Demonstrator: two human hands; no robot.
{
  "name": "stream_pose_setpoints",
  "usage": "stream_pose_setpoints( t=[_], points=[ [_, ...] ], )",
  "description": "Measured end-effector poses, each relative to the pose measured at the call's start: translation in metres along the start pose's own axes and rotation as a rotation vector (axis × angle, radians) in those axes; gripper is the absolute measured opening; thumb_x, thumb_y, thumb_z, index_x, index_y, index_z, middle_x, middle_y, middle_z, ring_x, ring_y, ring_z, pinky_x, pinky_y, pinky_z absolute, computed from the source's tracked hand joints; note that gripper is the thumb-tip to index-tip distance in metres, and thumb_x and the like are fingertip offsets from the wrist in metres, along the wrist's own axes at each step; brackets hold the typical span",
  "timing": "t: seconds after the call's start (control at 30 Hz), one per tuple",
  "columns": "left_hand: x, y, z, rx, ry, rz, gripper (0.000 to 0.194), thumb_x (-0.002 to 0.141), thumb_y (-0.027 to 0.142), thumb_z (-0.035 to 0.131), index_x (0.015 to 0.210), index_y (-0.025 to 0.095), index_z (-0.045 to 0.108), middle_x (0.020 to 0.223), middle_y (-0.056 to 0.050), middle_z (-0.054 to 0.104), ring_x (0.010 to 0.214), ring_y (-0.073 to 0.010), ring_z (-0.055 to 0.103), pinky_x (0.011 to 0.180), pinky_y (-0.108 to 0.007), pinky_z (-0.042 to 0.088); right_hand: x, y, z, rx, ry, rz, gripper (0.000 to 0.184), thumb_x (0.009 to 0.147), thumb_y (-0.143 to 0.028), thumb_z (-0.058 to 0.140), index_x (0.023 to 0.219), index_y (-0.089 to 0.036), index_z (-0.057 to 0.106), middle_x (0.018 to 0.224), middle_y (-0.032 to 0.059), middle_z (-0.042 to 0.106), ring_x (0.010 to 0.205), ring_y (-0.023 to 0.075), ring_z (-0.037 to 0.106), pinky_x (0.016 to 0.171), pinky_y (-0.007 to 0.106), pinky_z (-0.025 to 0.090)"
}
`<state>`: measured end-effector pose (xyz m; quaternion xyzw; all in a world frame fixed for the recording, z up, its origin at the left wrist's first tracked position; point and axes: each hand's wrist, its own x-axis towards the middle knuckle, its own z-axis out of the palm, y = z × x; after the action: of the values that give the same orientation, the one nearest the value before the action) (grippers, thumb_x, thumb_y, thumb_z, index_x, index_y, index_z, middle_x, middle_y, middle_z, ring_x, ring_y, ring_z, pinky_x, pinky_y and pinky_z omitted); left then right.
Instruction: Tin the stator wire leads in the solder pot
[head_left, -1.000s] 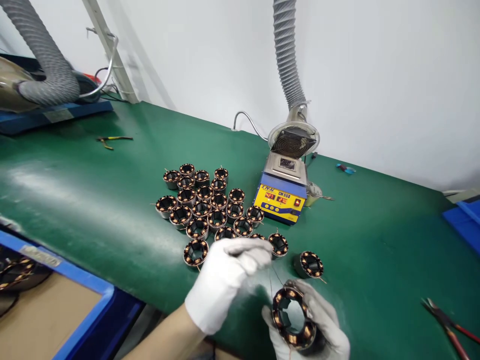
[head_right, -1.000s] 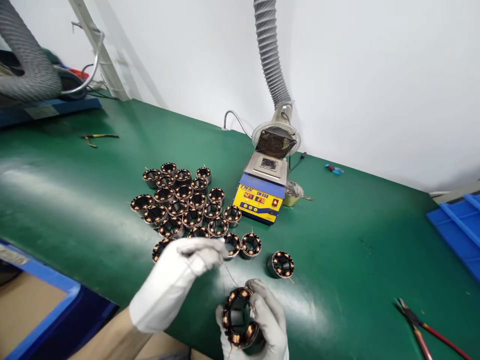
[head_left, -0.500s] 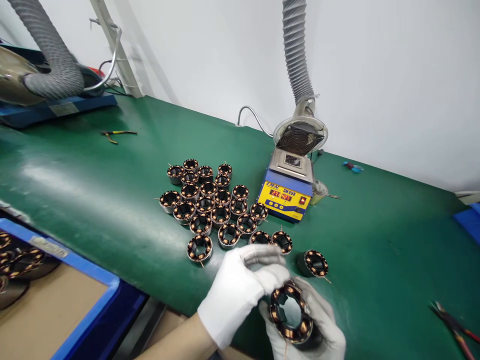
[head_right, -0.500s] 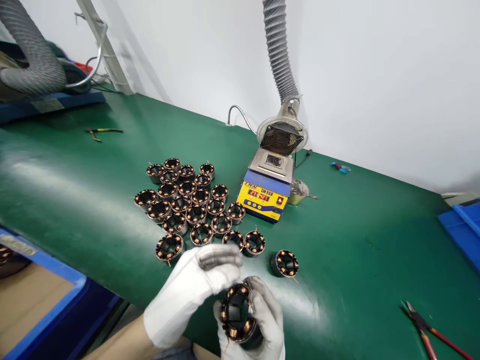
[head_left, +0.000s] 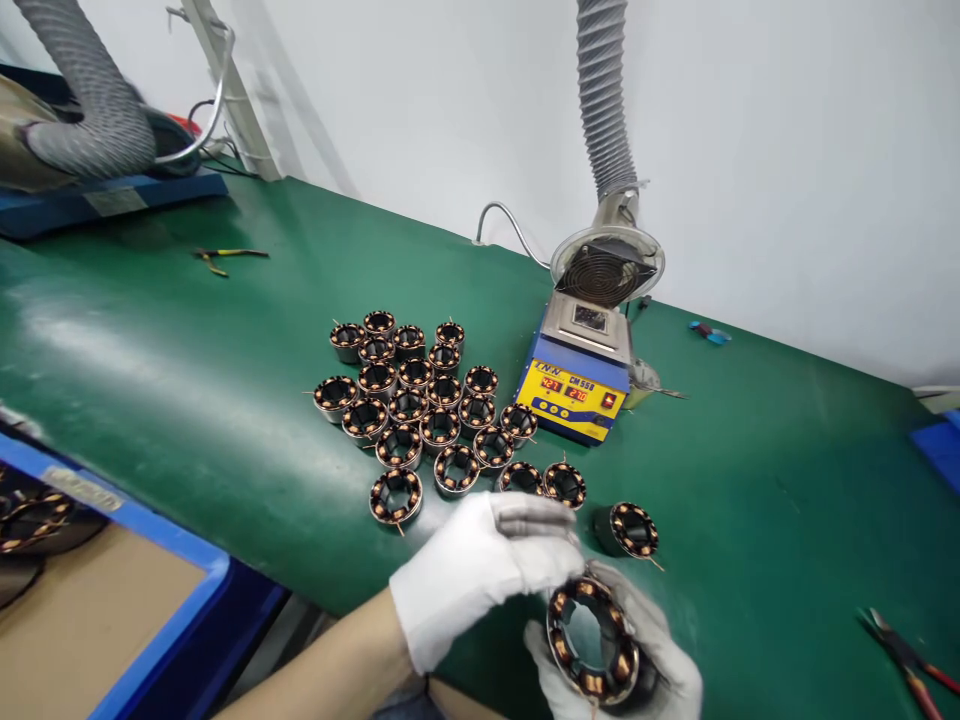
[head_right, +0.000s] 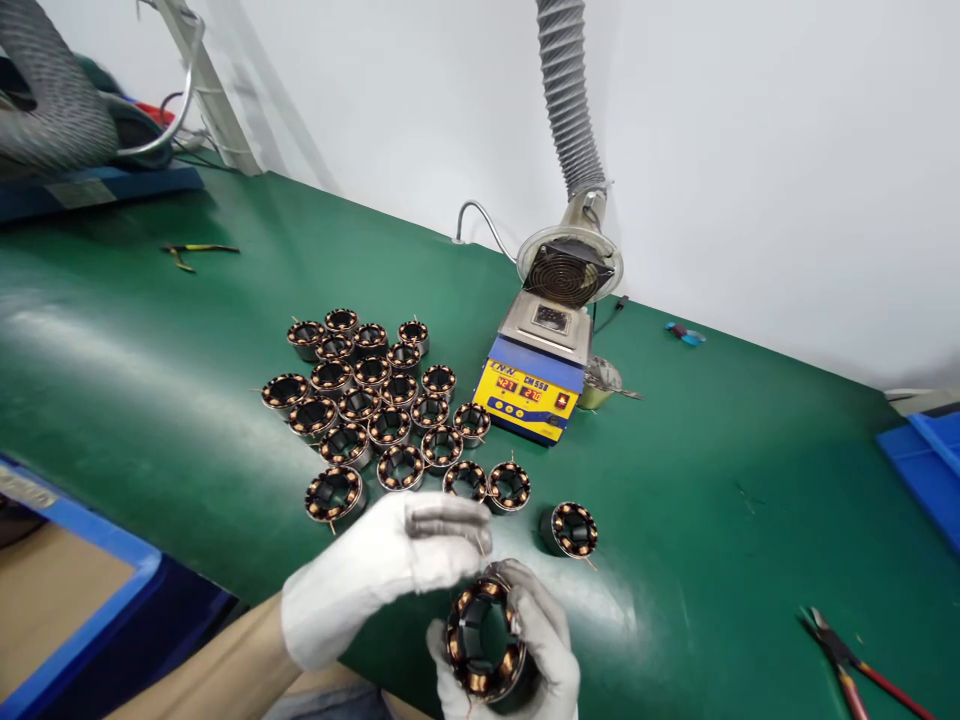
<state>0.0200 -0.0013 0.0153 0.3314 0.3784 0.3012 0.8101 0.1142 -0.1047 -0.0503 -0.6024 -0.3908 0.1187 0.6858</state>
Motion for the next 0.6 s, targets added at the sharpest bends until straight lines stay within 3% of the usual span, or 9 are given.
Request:
stream_pose_setpoints(
  t=[0.13, 0.23, 0.3, 0.37, 0.47, 0.53, 0.57, 0.6],
  points=[
    [0.000, -0.015, 0.004, 0.060, 0.089, 0.021, 0.011, 0.052, 0.013, 0.072, 0.062, 0.015, 0.068, 0.059, 0.000, 0.066, 0.060, -0.0167, 0.061, 0.061, -0.026, 0.049, -0.005, 0.009, -0.006, 0.017, -0.020, 0.096, 0.051, 0.058, -0.019, 0.084, 0.103, -0.028, 0.060, 0.109, 0.0093, 0.064, 0.100, 0.0293, 0.061, 0.083, 0.047, 0.052],
    [0.003, -0.012, 0.006, 0.080, 0.122, 0.012, 0.011, 0.051, 0.015, 0.069, 0.062, 0.014, 0.066, 0.059, -0.002, 0.066, 0.061, -0.0189, 0.063, 0.062, -0.027, 0.051, -0.004, 0.011, -0.006, -0.022, -0.073, 0.032, 0.050, 0.060, -0.018, 0.082, 0.104, -0.026, 0.060, 0.108, 0.0107, 0.065, 0.098, 0.0299, 0.064, 0.080, 0.046, 0.054],
    [0.003, -0.005, 0.005, 0.100, 0.140, 0.030, 0.018, 0.051, 0.020, 0.071, 0.067, 0.013, 0.068, 0.067, -0.005, 0.070, 0.068, -0.0219, 0.066, 0.064, -0.028, 0.053, -0.003, 0.009, -0.004, -0.063, -0.073, -0.047, 0.050, 0.063, -0.017, 0.080, 0.107, -0.025, 0.058, 0.109, 0.0102, 0.065, 0.099, 0.0290, 0.064, 0.081, 0.046, 0.054],
    [-0.002, -0.002, 0.000, 0.117, 0.239, 0.123, 0.040, 0.054, 0.027, 0.072, 0.091, 0.012, 0.068, 0.087, -0.009, 0.073, 0.083, -0.0247, 0.068, 0.068, -0.027, 0.055, -0.001, 0.006, -0.003, -0.087, -0.043, -0.081, 0.050, 0.064, -0.018, 0.079, 0.109, -0.024, 0.057, 0.108, 0.0089, 0.065, 0.099, 0.0277, 0.064, 0.083, 0.046, 0.053],
    [-0.019, -0.017, -0.023, 0.275, 0.446, 0.363, 0.064, 0.065, 0.034, 0.070, 0.124, 0.017, 0.053, 0.115, -0.008, 0.067, 0.106, -0.0235, 0.062, 0.078, -0.025, 0.055, 0.013, 0.000, -0.009, -0.102, -0.054, 0.079, 0.049, 0.063, -0.029, 0.080, 0.106, -0.023, 0.058, 0.107, 0.0091, 0.066, 0.097, 0.0273, 0.065, 0.081, 0.041, 0.055],
    [-0.034, -0.040, -0.045, 0.611, 0.438, 0.418, 0.046, 0.072, 0.031, 0.069, 0.117, 0.027, 0.060, 0.110, -0.002, 0.069, 0.101, -0.0221, 0.065, 0.086, -0.026, 0.052, 0.039, -0.004, -0.017, -0.091, -0.133, 0.272, 0.053, 0.058, -0.037, 0.082, 0.105, -0.023, 0.061, 0.106, 0.0096, 0.068, 0.090, 0.0274, 0.068, 0.073, 0.036, 0.057],
    [-0.040, -0.052, -0.057, 0.815, 0.383, 0.451, 0.039, 0.074, 0.031, 0.070, 0.113, 0.030, 0.063, 0.105, -0.001, 0.071, 0.097, -0.0227, 0.066, 0.088, -0.029, 0.052, 0.058, -0.006, -0.021, -0.068, -0.185, 0.358, 0.057, 0.055, -0.039, 0.083, 0.105, -0.023, 0.062, 0.103, 0.0094, 0.070, 0.084, 0.0269, 0.069, 0.069, 0.034, 0.057],
    [-0.044, -0.062, -0.067, 0.990, 0.289, 0.567, 0.037, 0.071, 0.033, 0.073, 0.107, 0.031, 0.066, 0.090, 0.000, 0.073, 0.081, -0.0221, 0.069, 0.080, -0.030, 0.055, 0.081, -0.009, -0.024, -0.043, -0.227, 0.432, 0.060, 0.052, -0.038, 0.084, 0.106, -0.023, 0.063, 0.097, 0.0083, 0.071, 0.077, 0.0253, 0.069, 0.064, 0.032, 0.057]
  ],
)
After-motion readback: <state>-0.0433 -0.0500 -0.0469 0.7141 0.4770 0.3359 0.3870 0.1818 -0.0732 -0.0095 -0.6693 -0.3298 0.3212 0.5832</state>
